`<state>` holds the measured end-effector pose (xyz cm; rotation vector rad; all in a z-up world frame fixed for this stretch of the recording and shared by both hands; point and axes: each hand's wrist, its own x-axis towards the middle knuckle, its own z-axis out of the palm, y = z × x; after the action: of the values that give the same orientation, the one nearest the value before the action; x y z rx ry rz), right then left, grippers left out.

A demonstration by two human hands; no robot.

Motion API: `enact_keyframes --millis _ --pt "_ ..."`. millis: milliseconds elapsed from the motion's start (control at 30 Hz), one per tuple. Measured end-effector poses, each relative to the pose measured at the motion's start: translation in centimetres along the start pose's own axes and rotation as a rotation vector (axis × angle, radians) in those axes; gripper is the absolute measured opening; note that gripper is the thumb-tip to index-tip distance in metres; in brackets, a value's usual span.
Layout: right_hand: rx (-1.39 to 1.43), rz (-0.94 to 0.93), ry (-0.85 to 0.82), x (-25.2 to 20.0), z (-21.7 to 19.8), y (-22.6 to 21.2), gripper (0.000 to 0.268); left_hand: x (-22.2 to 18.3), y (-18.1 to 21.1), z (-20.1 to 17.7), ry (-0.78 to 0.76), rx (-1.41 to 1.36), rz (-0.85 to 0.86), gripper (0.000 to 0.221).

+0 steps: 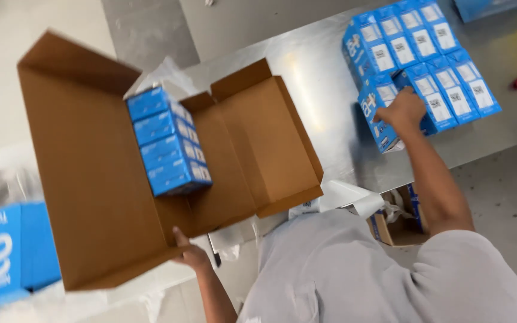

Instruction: Packing blue milk cartons into a cardboard box and cutting plastic wrap with a utility knife.

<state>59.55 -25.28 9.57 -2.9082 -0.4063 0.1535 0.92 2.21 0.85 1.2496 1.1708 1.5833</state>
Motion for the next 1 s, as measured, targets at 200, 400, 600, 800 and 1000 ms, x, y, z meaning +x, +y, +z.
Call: enact_keyframes --millis 200,400,600,800,1000 --pt "1.518 -0.244 -0.204 -11.2 -12.5 -9.5 0.077 -0.3 -2.7 -0.3 -0.082 0.197 0.269 0.025" --pt "1.268 -0.461 -0.392 -15.5 -0.7 -14.2 0.059 -0.6 -2.4 0.3 -0.047 0.212 0.193 0.029" --pt "0.894 -0.789 -0.556 -22.4 4.5 -23.1 0.052 -0.5 3.3 2.5 -0.020 0.040 0.021 0.034" --pt "0.947 -0.862 -0.466 -27.1 8.3 -29.5 0.074 -2.0 -2.6 -0.6 -0.098 0.184 0.142 0.036" --pt "0.789 -0.910 -0.365 -28.8 12.0 -32.7 0.059 -1.4 1.8 1.0 -0.111 0.085 0.099 0.044"
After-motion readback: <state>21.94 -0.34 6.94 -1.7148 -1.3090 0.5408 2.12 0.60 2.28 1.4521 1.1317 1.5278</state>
